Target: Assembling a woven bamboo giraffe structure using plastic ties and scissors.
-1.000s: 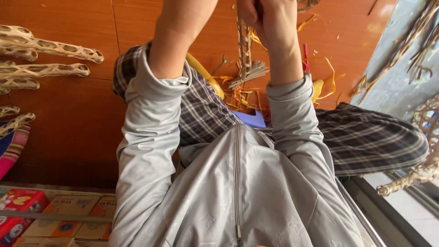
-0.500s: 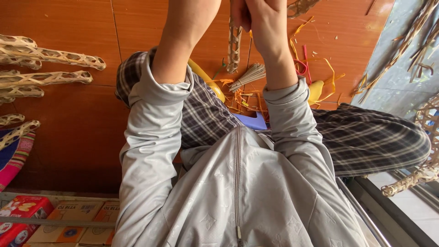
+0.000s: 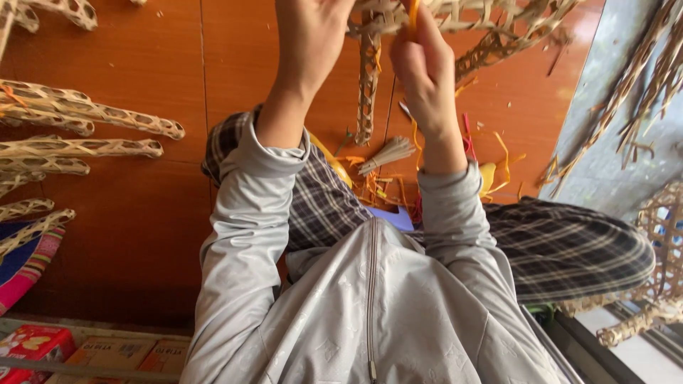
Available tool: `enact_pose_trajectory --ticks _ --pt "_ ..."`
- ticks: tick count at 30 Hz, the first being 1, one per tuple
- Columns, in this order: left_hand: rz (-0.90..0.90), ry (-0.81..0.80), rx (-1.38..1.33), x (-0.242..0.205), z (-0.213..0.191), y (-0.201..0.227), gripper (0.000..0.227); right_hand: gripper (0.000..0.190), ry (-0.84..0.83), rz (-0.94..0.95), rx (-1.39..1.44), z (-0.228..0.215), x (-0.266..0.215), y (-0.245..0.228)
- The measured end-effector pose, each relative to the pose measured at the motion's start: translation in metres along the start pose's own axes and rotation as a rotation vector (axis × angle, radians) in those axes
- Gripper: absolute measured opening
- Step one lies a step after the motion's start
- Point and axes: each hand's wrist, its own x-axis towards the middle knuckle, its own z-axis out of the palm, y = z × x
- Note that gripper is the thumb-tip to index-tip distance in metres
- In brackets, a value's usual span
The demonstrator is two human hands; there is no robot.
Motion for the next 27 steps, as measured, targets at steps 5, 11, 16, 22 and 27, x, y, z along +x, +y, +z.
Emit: enact_pose_trajectory --ticks 5,11,16,22,27 --pt "0.042 -0.070 -0.234 0.017 0.005 0.030 0.018 0.031 0.112 -0.119 -0.231 -0.023 -0.012 -0.012" --pt "0.028 -0.045 -0.203 0.011 0.013 0.027 0.017 0.010 0.175 -0.270 -0.554 -0.020 -0.012 -0.054" --pt "0.013 -0.033 -0.050 0.014 0.015 0.039 0.021 0.009 0.230 -0.239 -0.430 -0.014 -0.016 -0.062" --pt "0.058 -0.021 0.054 0.013 0.019 0.036 0.020 0.005 0.295 -0.297 -0.254 -0.019 -0.005 -0.044" --pt "0.020 -0.039 0.104 0.012 0.018 0.036 0.022 0.001 0.288 -0.201 -0.009 -0.025 -0.004 -0.026"
